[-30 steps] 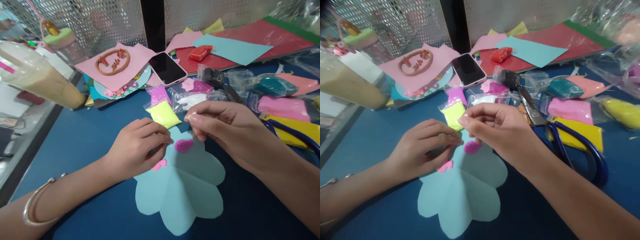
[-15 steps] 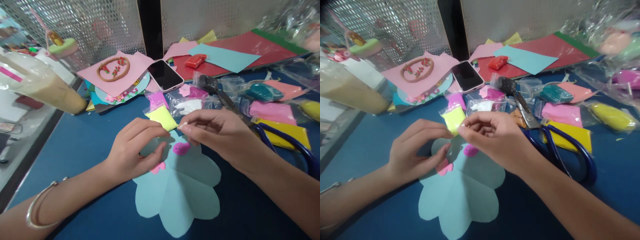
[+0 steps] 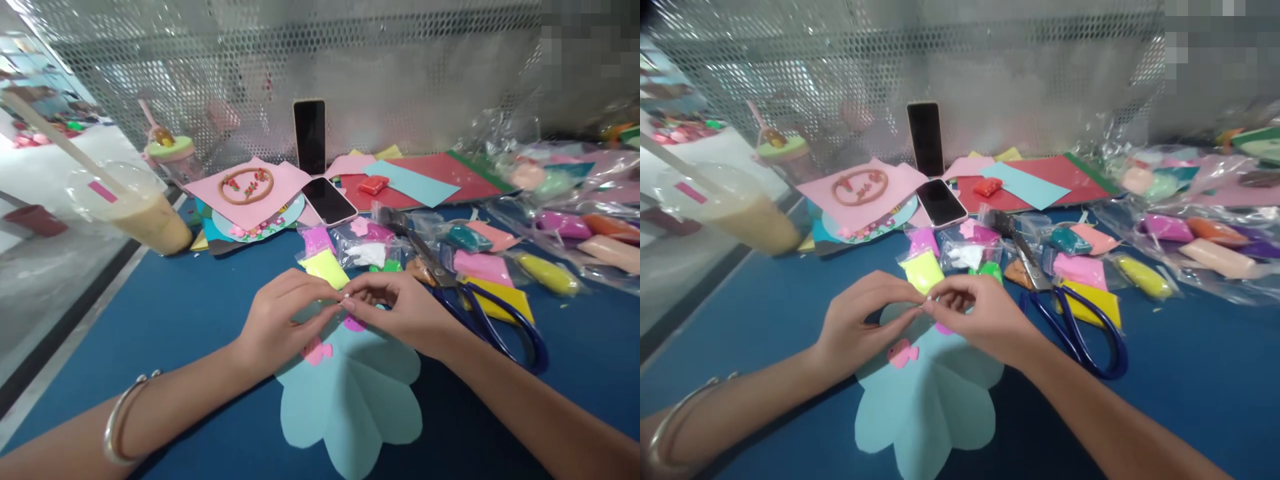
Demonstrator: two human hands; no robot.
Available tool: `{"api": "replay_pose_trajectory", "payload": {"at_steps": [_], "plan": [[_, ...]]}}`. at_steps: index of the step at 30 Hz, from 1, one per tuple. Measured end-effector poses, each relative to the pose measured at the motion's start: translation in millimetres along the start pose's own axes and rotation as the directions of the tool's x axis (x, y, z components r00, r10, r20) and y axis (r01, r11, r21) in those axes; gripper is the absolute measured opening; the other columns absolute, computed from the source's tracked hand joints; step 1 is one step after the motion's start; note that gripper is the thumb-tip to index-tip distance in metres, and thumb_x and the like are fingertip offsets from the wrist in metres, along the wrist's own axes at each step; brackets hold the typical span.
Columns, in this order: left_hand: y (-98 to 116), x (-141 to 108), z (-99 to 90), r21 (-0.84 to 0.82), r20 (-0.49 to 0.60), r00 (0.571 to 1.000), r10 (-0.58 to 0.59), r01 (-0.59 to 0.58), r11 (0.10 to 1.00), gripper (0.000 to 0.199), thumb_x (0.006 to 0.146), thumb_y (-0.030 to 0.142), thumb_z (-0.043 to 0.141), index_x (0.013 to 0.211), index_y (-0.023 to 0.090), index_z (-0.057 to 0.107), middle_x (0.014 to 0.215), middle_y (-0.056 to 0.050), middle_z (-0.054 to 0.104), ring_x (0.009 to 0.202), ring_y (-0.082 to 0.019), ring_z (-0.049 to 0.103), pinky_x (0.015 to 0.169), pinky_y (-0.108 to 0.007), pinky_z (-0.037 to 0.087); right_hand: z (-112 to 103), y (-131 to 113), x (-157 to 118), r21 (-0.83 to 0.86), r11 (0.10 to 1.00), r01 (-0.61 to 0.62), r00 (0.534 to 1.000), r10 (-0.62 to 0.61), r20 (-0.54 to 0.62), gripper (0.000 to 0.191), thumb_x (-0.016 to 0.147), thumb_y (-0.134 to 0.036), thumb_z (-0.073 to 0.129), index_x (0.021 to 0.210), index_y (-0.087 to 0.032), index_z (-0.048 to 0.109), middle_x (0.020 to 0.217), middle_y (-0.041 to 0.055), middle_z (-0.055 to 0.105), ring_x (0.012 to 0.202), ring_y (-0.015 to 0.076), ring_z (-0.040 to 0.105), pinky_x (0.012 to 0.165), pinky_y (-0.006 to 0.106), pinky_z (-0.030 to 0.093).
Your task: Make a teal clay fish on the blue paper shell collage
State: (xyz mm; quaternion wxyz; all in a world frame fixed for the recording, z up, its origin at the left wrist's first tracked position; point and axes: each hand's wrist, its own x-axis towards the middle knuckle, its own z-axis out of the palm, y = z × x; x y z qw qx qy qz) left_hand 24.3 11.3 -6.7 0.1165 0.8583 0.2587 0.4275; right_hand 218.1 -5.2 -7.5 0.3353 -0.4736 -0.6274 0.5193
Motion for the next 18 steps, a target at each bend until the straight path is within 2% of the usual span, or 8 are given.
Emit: {"api": "replay_pose_trajectory", "payload": {"at_steps": [8, 18], "plan": [[3.3, -2.8, -2.9, 0.002, -0.065, 0.998, 0.003, -0.003, 1.000, 0.009, 0.079, 0.013, 0.067, 0.086, 0.019, 0.067, 0.076, -0.002, 0.072, 0.068, -0.013, 0.064, 0.063, -0.024, 0.051, 5.4, -4.6, -1.0, -0.013, 0.999, 0.044, 0.999, -0.044, -0.006, 0.017, 0.080, -0.033, 0.063, 0.078, -0.016, 0.067, 0.071, 0.0026, 0.063, 0.063, 0.0129, 0.053, 0.058, 0.025, 0.044], [6.0, -3.8, -5.7, 0.064, -0.018, 0.998, -0.068, 0.069, 0.996, 0.010, 0.078, 0.011, 0.055, 0.078, 0.018, 0.063, 0.072, -0.002, 0.068, 0.065, -0.012, 0.061, 0.056, -0.020, 0.049, 11.4, 0.6, 2.8, -0.006, 0.996, 0.087, 0.995, -0.088, -0.047, 0.018, 0.077, -0.033, 0.065, 0.079, -0.015, 0.066, 0.066, 0.0019, 0.061, 0.061, 0.0131, 0.052, 0.056, 0.025, 0.041]]}}
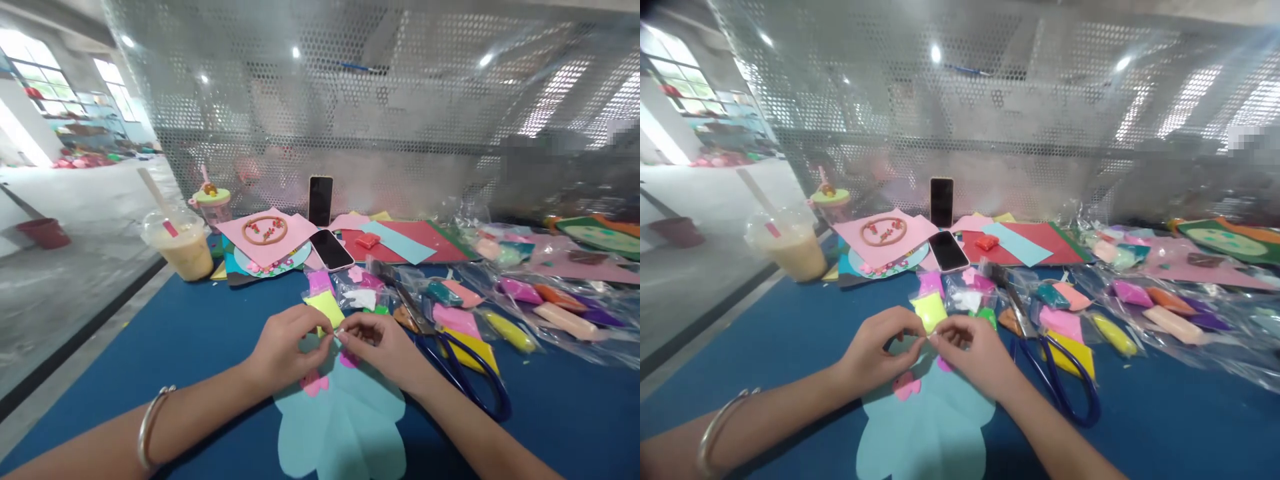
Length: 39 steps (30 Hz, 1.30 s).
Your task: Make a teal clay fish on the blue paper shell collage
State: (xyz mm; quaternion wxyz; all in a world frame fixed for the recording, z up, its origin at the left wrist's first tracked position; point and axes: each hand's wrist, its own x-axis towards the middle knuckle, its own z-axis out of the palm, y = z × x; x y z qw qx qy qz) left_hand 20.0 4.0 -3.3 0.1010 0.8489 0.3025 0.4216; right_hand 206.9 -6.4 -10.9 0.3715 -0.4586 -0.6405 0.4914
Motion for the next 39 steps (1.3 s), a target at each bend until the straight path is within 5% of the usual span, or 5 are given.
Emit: {"api": "replay_pose_trajectory", "payload": {"at_steps": [15, 27, 39], "plan": [[-2.2, -3.0, -0.2, -0.036, 0.011, 0.997, 0.071, -0.070, 0.997, 0.017, 0.081, 0.012, 0.054, 0.087, 0.018, 0.068, 0.076, -0.003, 0.071, 0.069, -0.013, 0.063, 0.058, -0.021, 0.050, 3.5, 7.2, 0.5, 0.013, 0.999, 0.034, 0.999, -0.034, -0.026, 0.026, 0.079, -0.041, 0.063, 0.079, -0.015, 0.065, 0.058, -0.0010, 0.052, 0.053, 0.0111, 0.047, 0.052, 0.025, 0.040], [-2.3, -6.3, 2.0, -0.154, 0.036, 0.992, -0.119, 0.123, 0.980, 0.009, 0.076, 0.009, 0.053, 0.076, 0.017, 0.058, 0.068, 0.001, 0.062, 0.060, -0.009, 0.056, 0.050, -0.017, 0.043, 1.6, 2.5, -2.5, -0.049, 0.999, -0.010, 0.997, 0.006, -0.074, 0.024, 0.078, -0.041, 0.064, 0.079, -0.017, 0.065, 0.061, 0.0000, 0.057, 0.055, 0.0126, 0.051, 0.053, 0.026, 0.044], [-4.8, -3.7, 2.6, -0.210, 0.075, 0.989, -0.131, 0.144, 0.967, 0.012, 0.082, 0.012, 0.054, 0.088, 0.018, 0.063, 0.078, 0.000, 0.067, 0.064, -0.008, 0.059, 0.051, -0.016, 0.045, 1.1, 2.3, -4.3, -0.003, 0.999, -0.032, 0.998, 0.032, -0.062, 0.023, 0.078, -0.041, 0.065, 0.080, -0.018, 0.067, 0.059, -0.0005, 0.056, 0.054, 0.0120, 0.052, 0.053, 0.025, 0.044]]}}
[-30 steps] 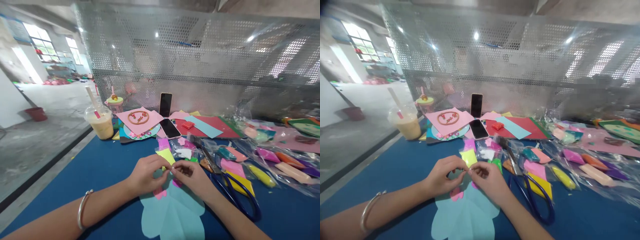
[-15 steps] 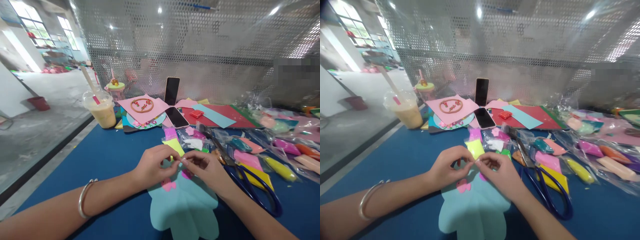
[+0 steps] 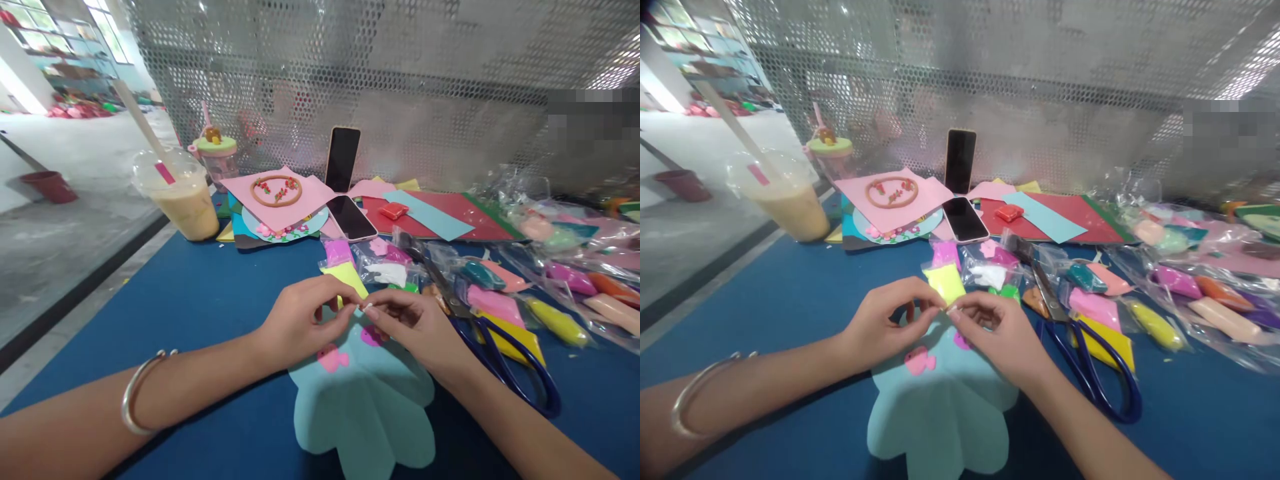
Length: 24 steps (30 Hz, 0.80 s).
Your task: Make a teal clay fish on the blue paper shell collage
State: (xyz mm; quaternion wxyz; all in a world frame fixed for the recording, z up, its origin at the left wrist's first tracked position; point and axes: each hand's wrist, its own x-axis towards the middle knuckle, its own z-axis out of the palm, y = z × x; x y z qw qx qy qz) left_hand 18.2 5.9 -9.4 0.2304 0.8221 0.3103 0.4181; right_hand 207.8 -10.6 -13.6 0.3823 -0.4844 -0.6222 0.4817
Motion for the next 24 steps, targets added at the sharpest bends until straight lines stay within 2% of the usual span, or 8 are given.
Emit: {"api": "replay_pose_trajectory", "payload": {"at_steps": [8, 16, 21, 24], "plan": [[0.2, -0.5, 0.7, -0.031, -0.007, 1.000, -0.020, 0.020, 0.999, 0.015, 0.078, 0.005, 0.055, 0.086, 0.016, 0.062, 0.078, 0.000, 0.066, 0.064, -0.007, 0.058, 0.052, -0.015, 0.045, -2.2, -0.9, -1.6, 0.049, 0.997, -0.054, 0.997, 0.057, -0.046, 0.021, 0.076, -0.039, 0.067, 0.080, -0.018, 0.067, 0.064, 0.0007, 0.059, 0.052, 0.0105, 0.050, 0.052, 0.025, 0.045], [-0.6, 1.6, 1.4, -0.071, 0.004, 0.999, -0.035, 0.035, 0.997, 0.015, 0.077, 0.004, 0.056, 0.085, 0.015, 0.062, 0.077, 0.000, 0.065, 0.064, -0.007, 0.059, 0.052, -0.015, 0.045, -0.2, 3.8, 0.9, 0.067, 0.997, -0.036, 0.999, 0.037, -0.013, 0.022, 0.077, -0.039, 0.067, 0.080, -0.018, 0.067, 0.057, -0.0013, 0.055, 0.052, 0.0109, 0.050, 0.051, 0.025, 0.043], [1.4, 2.7, 1.8, -0.087, -0.004, 0.999, -0.040, 0.040, 0.995, 0.014, 0.078, 0.005, 0.056, 0.084, 0.015, 0.063, 0.074, -0.001, 0.065, 0.061, -0.007, 0.057, 0.051, -0.015, 0.045, 6.1, 6.5, 2.8, 0.148, 0.987, -0.068, 0.997, 0.072, -0.026, 0.020, 0.076, -0.036, 0.067, 0.081, -0.017, 0.067, 0.054, -0.0027, 0.052, 0.049, 0.0099, 0.048, 0.048, 0.024, 0.039], [1.2, 2.9, 2.1, -0.077, -0.007, 0.999, -0.048, 0.047, 0.996, 0.013, 0.078, 0.006, 0.057, 0.083, 0.015, 0.064, 0.073, 0.000, 0.064, 0.059, -0.006, 0.056, 0.051, -0.014, 0.044, 7.2, 5.9, 3.0, 0.186, 0.979, -0.084, 0.996, 0.090, -0.022, 0.020, 0.077, -0.037, 0.067, 0.080, -0.017, 0.067, 0.053, -0.0026, 0.054, 0.048, 0.0099, 0.051, 0.048, 0.023, 0.042]]}}
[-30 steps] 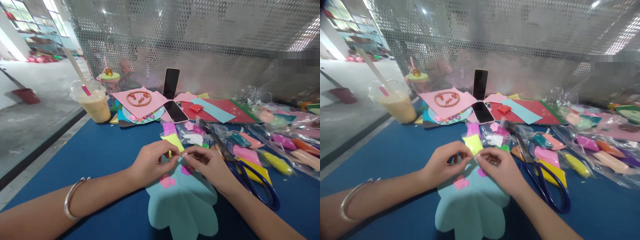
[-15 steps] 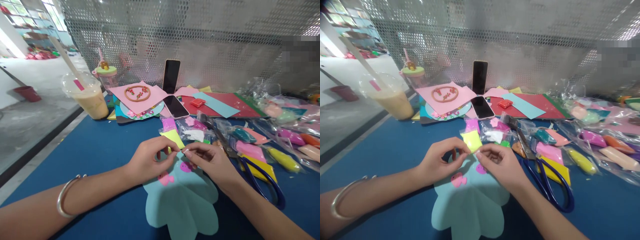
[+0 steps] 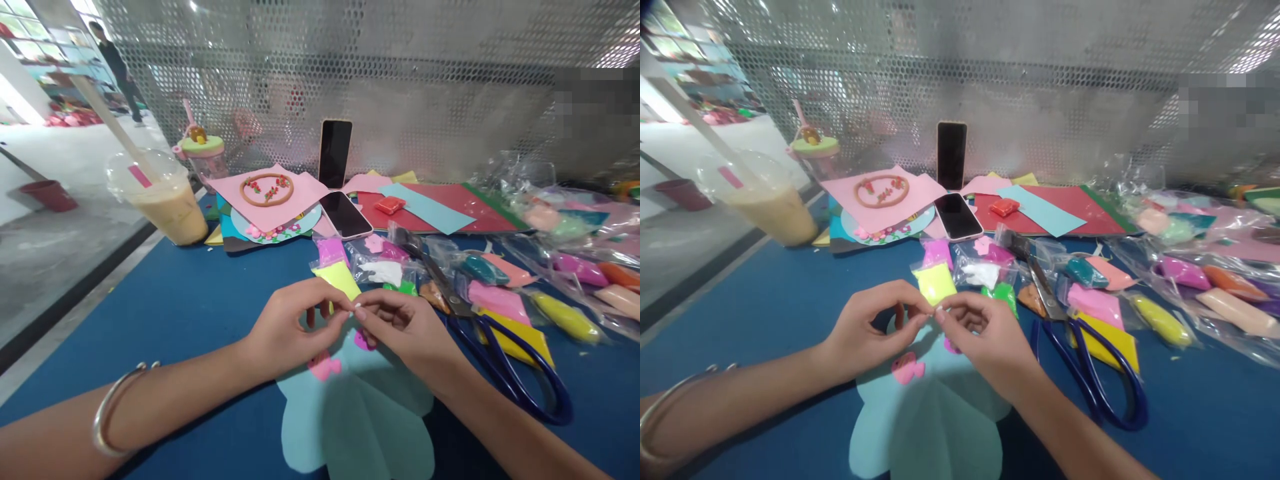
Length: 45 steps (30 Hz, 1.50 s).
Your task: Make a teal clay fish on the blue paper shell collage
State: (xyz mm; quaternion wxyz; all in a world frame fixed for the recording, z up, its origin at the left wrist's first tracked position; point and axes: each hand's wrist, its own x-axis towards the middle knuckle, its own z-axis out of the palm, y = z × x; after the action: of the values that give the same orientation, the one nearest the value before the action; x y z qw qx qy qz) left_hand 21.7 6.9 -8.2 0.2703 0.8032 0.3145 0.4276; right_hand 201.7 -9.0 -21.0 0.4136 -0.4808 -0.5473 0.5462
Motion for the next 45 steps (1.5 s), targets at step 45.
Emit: {"api": "replay_pose_trajectory", "payload": {"at_steps": [45], "plan": [[1.6, 0.5, 0.3, 0.015, 0.047, 0.990, -0.130, 0.130, 0.991, 0.012, 0.075, 0.005, 0.051, 0.077, 0.017, 0.053, 0.070, 0.003, 0.055, 0.056, -0.006, 0.049, 0.051, -0.016, 0.041, 2.2, -12.3, -4.6, 0.051, 0.998, -0.024, 1.000, 0.025, -0.017, 0.010, 0.075, -0.025, 0.068, 0.075, -0.017, 0.061, 0.054, -0.0028, 0.056, 0.051, 0.0112, 0.056, 0.052, 0.024, 0.047]]}}
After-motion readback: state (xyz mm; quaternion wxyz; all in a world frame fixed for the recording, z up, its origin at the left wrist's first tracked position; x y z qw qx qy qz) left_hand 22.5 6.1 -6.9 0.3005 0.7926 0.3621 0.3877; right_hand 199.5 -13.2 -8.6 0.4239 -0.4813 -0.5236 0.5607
